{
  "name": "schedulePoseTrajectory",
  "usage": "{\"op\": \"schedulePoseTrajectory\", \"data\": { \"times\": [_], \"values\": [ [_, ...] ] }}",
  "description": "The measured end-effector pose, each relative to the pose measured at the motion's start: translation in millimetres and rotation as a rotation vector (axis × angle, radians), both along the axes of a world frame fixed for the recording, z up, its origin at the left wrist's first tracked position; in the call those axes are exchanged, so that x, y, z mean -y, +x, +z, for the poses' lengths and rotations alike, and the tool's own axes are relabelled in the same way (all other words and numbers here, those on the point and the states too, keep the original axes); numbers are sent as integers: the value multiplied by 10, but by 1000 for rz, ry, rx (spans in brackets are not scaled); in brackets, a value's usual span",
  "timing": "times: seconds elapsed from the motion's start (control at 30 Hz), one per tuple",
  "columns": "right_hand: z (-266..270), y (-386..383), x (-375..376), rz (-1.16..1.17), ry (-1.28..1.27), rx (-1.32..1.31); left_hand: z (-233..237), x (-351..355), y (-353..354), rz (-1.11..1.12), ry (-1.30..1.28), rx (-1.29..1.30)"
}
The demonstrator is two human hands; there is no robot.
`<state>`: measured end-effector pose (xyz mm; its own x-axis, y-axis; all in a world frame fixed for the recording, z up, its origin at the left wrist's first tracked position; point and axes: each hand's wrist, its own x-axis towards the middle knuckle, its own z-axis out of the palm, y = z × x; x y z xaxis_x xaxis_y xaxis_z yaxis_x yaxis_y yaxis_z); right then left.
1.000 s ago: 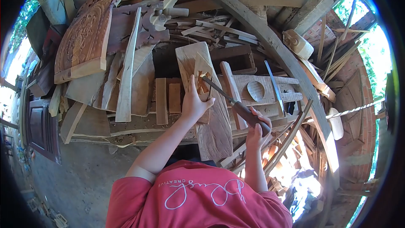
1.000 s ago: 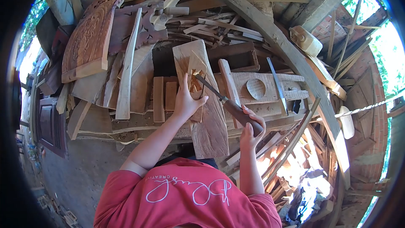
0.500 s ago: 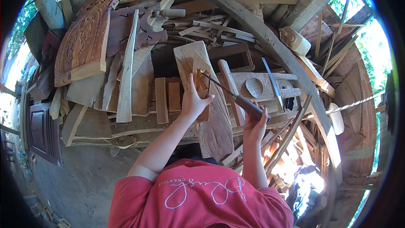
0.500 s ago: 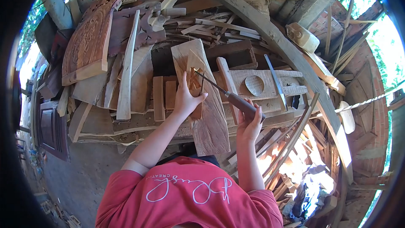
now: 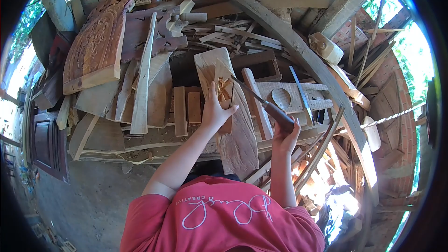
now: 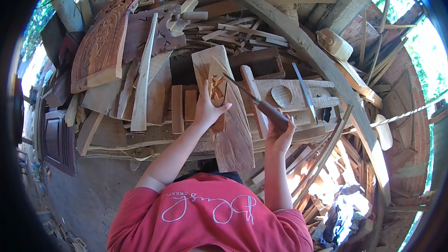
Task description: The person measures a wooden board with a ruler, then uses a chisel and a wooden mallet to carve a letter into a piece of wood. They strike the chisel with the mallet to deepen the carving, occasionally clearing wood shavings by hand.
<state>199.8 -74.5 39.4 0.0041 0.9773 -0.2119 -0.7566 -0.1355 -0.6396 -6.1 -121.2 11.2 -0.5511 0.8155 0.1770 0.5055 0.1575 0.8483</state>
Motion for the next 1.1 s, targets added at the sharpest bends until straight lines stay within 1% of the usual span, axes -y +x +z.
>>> {"op": "schedulePoseTrajectory", "data": {
  "times": [0.07,0.13,0.2,0.23,0.27,0.33,0.37,0.4,0.47,0.5,0.53,0.6,0.63,0.7,0.83,0.9,0.93,1.0,1.07,1.1],
  "values": [
    [57,11,3,-44,3,34,-49,-10,-41,-12,20,39],
    [78,53,4,-37,24,50,-60,-40,-111,-27,44,73],
    [63,104,21,-32,39,62,-59,-88,-191,13,83,-86],
    [45,124,23,-45,32,79,-63,-119,-216,65,164,-200],
    [31,141,26,-57,24,95,-83,-177,-280,64,168,-208],
    [16,180,42,-49,33,75,-61,-287,-425,4,216,-328],
    [6,203,47,-60,40,86,-64,-312,-451,3,182,-406],
    [-4,226,49,-73,47,98,-28,-321,-477,-2,187,-412],
    [-13,261,39,-99,51,97,30,-327,-535,-6,162,-680],
    [-16,281,34,-105,47,114,43,-339,-552,-3,215,-771],
    [-24,306,37,-111,41,131,45,-343,-574,-12,215,-774],
    [-54,358,23,-107,54,122,59,-335,-607,-113,247,-831],
    [-67,370,17,-95,71,116,71,-332,-599,-119,245,-834],
    [-49,367,20,-105,63,117,103,-318,-586,-96,264,-777],
    [11,343,25,-123,56,125,108,-290,-617,-109,278,-742],
    [31,355,17,-122,68,125,97,-218,-667,-99,205,-360],
    [41,363,14,-117,82,129,105,-171,-674,-106,204,-366],
    [80,382,25,-116,93,123,123,-41,-684,123,333,-41],
    [101,399,30,-111,102,117,65,88,-780,207,218,-79],
    [105,408,27,-115,102,132,14,141,-845,200,244,-101]
  ]
}}
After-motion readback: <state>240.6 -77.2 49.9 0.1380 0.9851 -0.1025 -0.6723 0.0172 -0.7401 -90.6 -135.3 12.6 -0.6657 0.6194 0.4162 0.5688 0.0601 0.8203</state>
